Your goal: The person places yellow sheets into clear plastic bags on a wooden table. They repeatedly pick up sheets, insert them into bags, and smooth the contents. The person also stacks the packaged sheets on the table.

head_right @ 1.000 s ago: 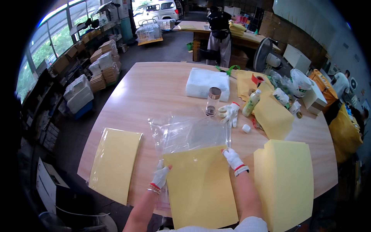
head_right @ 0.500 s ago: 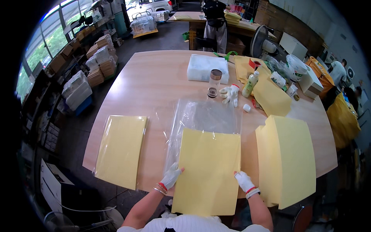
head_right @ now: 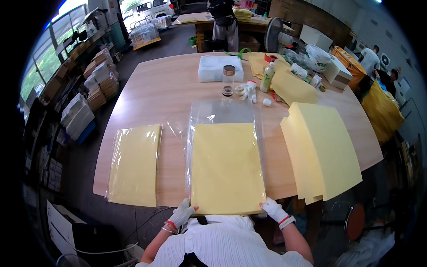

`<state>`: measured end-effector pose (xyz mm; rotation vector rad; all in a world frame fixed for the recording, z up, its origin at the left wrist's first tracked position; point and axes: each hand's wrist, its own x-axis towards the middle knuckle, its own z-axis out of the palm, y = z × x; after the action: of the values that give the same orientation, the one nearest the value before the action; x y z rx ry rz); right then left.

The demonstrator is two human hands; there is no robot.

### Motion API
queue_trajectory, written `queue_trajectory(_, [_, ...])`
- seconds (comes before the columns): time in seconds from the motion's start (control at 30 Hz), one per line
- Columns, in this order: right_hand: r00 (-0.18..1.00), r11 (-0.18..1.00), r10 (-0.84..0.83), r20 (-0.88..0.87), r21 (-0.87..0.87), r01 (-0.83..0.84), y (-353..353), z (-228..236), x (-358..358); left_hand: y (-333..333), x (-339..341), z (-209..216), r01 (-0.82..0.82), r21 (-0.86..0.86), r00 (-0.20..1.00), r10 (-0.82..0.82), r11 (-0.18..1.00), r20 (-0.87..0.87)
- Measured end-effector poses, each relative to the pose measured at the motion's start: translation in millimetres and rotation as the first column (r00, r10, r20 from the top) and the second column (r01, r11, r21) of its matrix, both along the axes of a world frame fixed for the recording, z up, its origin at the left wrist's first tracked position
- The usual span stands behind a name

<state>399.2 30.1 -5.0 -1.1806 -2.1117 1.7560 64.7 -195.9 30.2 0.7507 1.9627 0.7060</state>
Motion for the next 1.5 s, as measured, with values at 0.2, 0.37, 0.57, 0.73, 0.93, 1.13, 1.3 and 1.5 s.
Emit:
queue_trajectory(0.2, [0.826, 0.901, 0.134, 0.548, 0.279, -0.331, 20.5, 28.4, -5.1, -2.2, 4.0, 5.3, 0.096, -0.105, 0.924, -0.128, 0.99, -0.359])
queue_trajectory(0.37, [0.716, 0.768, 0.251, 0.651, 0.316, -0.557, 30.9, 53.1, -14.4, -8.7, -8.8, -0.6, 0.296, -0.123, 0.833, -0.319, 0.947, -0.453])
queue_trajectory(0.57, [0.716, 0.754, 0.295, 0.632, 0.307, -0.581, 16.0, 42.2, -1.4, -22.8, -2.8, -4.8, 0.448, 0.002, 0.763, -0.382, 0.894, -0.522])
queue_trajectory(0.73, [0.721, 0.762, 0.35, 0.598, 0.266, -0.59, -2.7, 39.7, 4.4, -37.1, 13.6, -5.3, 0.5, 0.041, 0.805, -0.447, 0.865, -0.391])
queue_trajectory(0.93, [0.954, 0.934, 0.204, 0.222, 0.249, -0.258, 10.3, 29.8, 8.6, -21.5, 16.4, 43.5, 0.45, 0.22, 0.816, -0.299, 0.865, -0.494])
queue_trajectory(1.13, [0.836, 0.805, -0.053, 0.546, 0.519, -0.288, -1.5, 10.8, 12.9, -43.3, 37.6, -32.2, 0.115, 0.049, 0.94, -0.093, 0.992, -0.329])
queue_trajectory(1.3, [0.761, 0.828, 0.063, 0.646, 0.391, -0.401, -13.7, 21.1, 24.8, -57.5, 50.6, -30.5, 0.029, -0.046, 0.954, -0.041, 0.999, -0.297])
queue_trajectory(1.5, [0.733, 0.88, -0.232, 0.64, 0.458, -0.122, -37.5, 53.4, 20.8, -62.1, 55.9, -14.7, -0.017, -0.106, 1.0, 0.016, 0.994, -0.015])
